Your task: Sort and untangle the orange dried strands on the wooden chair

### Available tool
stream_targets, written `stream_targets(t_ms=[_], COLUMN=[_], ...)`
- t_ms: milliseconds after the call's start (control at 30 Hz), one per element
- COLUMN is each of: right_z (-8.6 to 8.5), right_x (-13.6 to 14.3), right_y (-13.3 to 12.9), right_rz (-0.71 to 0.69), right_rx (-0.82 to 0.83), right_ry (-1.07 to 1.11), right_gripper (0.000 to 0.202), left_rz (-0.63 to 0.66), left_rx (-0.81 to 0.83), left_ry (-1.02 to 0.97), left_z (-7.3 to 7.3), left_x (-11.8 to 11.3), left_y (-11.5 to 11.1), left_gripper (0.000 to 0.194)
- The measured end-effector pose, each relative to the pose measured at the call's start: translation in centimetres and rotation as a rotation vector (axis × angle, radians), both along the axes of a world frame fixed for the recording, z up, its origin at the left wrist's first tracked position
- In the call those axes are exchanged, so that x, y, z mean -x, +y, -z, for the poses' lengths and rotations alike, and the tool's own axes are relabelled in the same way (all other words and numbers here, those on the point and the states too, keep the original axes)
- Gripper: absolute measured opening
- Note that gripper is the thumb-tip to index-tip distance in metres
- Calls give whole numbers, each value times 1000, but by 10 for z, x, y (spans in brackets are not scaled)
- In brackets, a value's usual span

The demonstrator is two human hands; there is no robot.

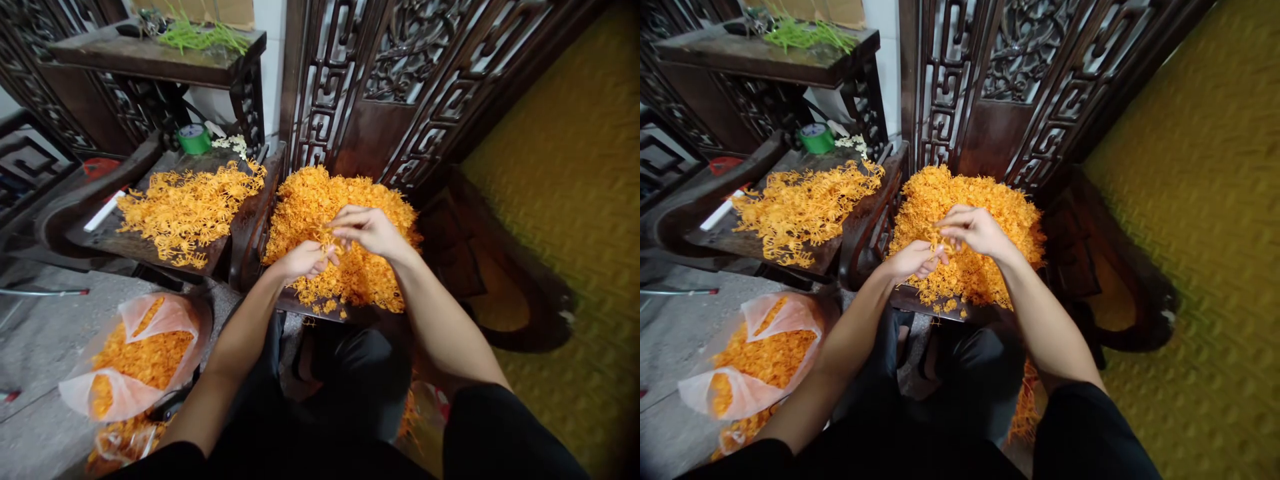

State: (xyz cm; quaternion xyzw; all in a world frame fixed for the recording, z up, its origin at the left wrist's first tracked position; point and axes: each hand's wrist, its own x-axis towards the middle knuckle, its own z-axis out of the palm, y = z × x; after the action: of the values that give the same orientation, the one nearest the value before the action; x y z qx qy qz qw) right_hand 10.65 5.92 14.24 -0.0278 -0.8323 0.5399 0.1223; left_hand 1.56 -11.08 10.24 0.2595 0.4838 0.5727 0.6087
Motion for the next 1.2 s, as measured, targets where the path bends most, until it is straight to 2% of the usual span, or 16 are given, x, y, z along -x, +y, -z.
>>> stream_targets(t_ms=[100,200,267,333,400,500,567,633,767,800,867,933,1067,1133,1200], right_z=[15,20,22,24,27,25,17,8,1,2,8,15,23,26,28], right_x=[15,23,24,24,25,23,16,4,-11,-10,-2,8,15,13,13], right_y=[20,59,84,98,97,79,62,42,0,-7,-11,3,65,93,105], right_rz=[362,729,831,777,658,461,426,433,224,244,401,571,911,908,800], right_rx=[217,287,272,172,-68,-451,-548,-479,-82,13,171,255,214,159,10], right_ry=[104,279,327,222,108,49,84,159,97,83,107,163,362,332,255], right_gripper=[36,30,21,14,12,15,14,19,40,40,36,35,25,19,19], left_rz=[-47,-6,-25,-84,-113,-131,-152,-167,-179,-170,-142,-117,-123,-132,-115], left_rx=[-82,-86,-97,-136,-162,-164,-172,-188,-201,-192,-171,-152,-144,-155,-169], left_ry=[-123,-211,-228,-230,-239,-263,-276,-283,-279,-280,-301,-341,-389,-400,-415], left_z=[-1,1,4,6,7,6,4,3,-2,-3,-6,-10,-13,-13,-12], left_x=[0,2,5,8,10,11,11,10,3,1,-5,-7,-1,3,4], left_y=[2,-1,-3,-2,0,4,6,6,11,13,16,16,2,-5,-7], left_gripper=[33,30,29,30,31,32,32,32,33,34,35,36,37,38,39])
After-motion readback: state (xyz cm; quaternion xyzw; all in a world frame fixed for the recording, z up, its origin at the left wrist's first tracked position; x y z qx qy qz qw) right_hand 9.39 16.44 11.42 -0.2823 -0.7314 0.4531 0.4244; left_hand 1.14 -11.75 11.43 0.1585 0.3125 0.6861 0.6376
